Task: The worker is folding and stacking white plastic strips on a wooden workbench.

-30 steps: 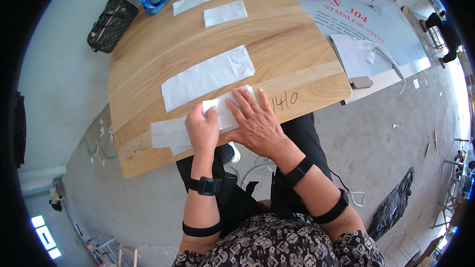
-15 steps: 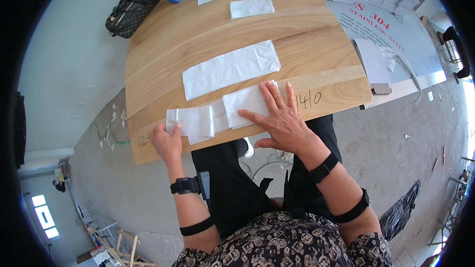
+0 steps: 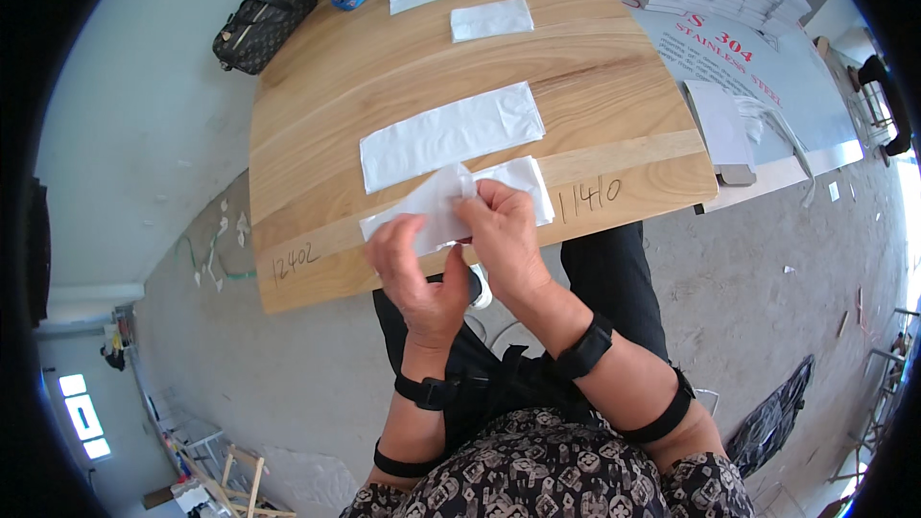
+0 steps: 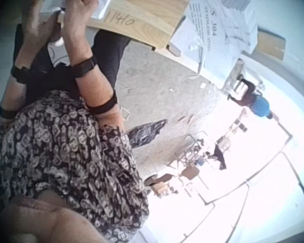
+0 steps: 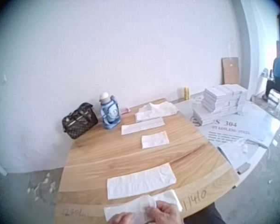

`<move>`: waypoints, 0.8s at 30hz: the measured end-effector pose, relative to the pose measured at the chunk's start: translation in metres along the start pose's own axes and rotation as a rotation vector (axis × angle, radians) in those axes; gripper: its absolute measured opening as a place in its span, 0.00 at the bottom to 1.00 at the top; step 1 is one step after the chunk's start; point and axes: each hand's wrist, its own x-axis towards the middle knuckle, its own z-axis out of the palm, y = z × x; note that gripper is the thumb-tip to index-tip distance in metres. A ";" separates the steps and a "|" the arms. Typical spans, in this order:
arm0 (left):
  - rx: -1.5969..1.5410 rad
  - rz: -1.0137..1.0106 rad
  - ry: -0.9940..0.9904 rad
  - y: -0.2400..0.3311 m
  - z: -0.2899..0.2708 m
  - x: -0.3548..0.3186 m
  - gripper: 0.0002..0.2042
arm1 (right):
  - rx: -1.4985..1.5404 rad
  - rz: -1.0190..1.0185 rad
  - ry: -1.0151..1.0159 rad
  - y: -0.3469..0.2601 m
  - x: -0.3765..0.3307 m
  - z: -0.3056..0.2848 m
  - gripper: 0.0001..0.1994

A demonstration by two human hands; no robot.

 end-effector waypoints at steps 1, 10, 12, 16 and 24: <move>0.156 -0.034 0.026 -0.005 -0.002 -0.002 0.21 | 0.055 0.019 0.068 -0.004 0.002 -0.004 0.06; 0.413 -0.062 0.052 -0.068 -0.008 -0.020 0.12 | 0.153 0.034 0.052 -0.043 0.023 -0.069 0.08; 0.412 -0.042 0.032 -0.059 -0.002 -0.015 0.11 | 0.126 0.006 0.082 -0.044 0.026 -0.088 0.08; 0.444 0.053 0.007 -0.054 0.011 -0.012 0.13 | -0.017 -0.057 0.194 -0.041 0.033 -0.126 0.09; 0.434 0.044 -0.066 -0.056 0.015 -0.016 0.13 | -1.404 -0.502 0.558 -0.032 0.022 -0.124 0.23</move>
